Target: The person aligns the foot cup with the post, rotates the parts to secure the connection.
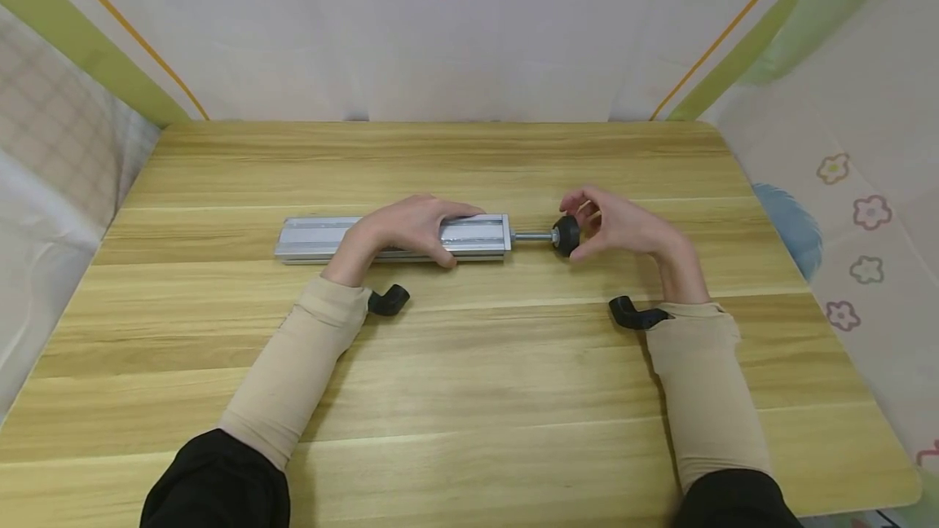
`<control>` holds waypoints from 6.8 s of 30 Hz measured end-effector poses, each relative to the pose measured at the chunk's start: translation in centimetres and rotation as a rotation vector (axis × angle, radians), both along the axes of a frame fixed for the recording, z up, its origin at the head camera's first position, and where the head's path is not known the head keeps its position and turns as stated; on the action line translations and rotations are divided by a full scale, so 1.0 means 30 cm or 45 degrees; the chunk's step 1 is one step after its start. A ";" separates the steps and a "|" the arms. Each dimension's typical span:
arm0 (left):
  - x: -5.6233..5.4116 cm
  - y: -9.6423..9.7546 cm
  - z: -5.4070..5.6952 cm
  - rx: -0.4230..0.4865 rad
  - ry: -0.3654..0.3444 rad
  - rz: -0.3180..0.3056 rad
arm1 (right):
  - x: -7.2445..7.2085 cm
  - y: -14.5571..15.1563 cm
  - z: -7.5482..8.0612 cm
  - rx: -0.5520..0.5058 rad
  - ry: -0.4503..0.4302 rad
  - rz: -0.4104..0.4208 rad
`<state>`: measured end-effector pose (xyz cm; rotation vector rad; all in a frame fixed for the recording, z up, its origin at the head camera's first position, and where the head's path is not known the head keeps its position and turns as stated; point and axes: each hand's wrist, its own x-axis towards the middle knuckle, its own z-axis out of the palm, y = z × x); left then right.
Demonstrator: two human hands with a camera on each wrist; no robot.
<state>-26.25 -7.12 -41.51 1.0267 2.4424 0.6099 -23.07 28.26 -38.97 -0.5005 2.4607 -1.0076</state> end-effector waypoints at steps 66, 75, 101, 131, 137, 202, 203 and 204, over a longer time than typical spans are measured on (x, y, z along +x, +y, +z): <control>0.003 -0.003 -0.003 0.013 -0.002 -0.005 | 0.007 0.034 0.002 0.116 -0.158 0.085; 0.002 -0.003 -0.007 0.003 -0.002 -0.004 | -0.002 0.013 -0.014 -0.025 -0.062 0.026; 0.001 0.000 -0.002 0.014 0.008 -0.010 | 0.007 0.032 0.001 0.116 -0.098 0.077; 0.003 0.001 0.000 0.012 0.004 -0.002 | 0.003 0.006 -0.004 0.102 -0.016 0.016; 0.004 0.002 0.002 0.010 0.003 -0.004 | 0.011 0.014 0.006 0.123 -0.034 0.070; 0.007 0.000 0.010 0.042 -0.011 -0.007 | 0.028 0.022 0.020 0.141 -0.154 0.056; 0.007 0.000 0.009 0.043 -0.009 -0.006 | 0.026 0.022 0.018 0.131 -0.142 0.058; 0.007 -0.001 0.007 0.044 -0.005 -0.004 | 0.024 0.021 0.015 0.118 -0.131 0.062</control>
